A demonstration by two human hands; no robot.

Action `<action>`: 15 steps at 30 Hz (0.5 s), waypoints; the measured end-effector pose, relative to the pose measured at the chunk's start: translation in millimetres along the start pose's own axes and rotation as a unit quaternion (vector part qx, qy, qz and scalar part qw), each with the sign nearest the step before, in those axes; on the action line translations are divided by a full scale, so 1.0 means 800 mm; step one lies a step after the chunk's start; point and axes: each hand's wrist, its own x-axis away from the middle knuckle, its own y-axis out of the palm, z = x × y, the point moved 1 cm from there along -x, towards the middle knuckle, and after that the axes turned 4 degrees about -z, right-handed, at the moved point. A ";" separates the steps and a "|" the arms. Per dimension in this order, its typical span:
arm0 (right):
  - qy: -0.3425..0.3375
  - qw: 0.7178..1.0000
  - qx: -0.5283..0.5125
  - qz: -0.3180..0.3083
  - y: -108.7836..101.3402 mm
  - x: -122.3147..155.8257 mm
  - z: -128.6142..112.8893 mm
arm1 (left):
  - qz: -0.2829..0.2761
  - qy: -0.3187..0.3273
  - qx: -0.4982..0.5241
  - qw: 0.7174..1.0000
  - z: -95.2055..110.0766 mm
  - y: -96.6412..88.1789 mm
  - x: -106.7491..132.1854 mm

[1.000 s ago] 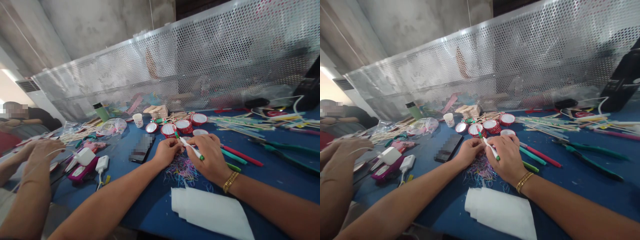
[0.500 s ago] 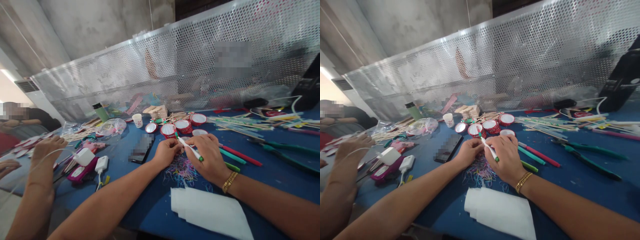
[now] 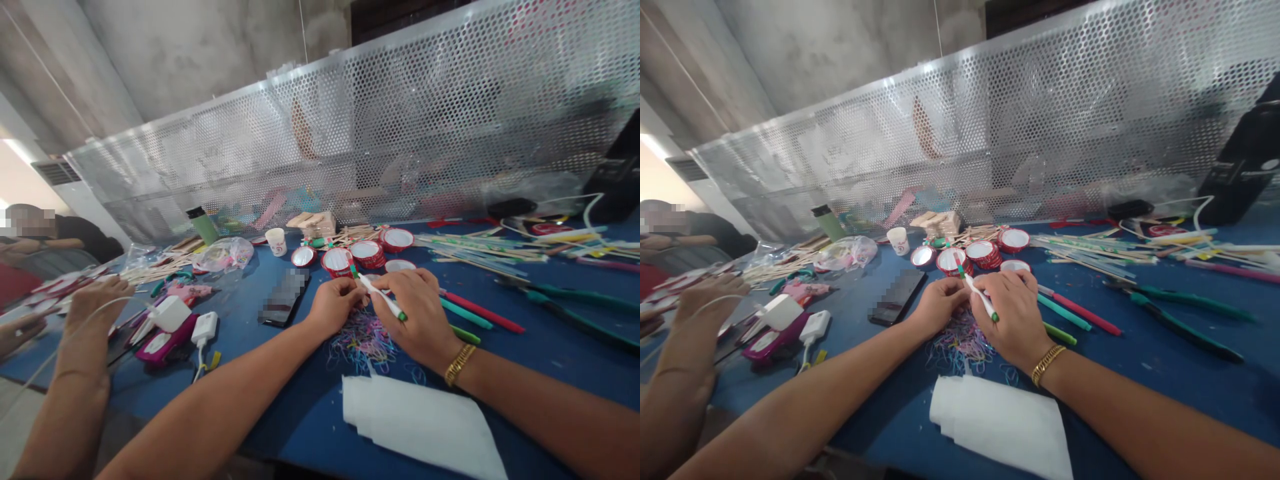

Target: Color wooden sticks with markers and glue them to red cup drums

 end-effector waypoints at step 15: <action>-0.003 1.000 -0.005 0.008 0.000 0.000 0.000 | -0.004 -0.005 0.014 1.000 -0.002 0.001 0.000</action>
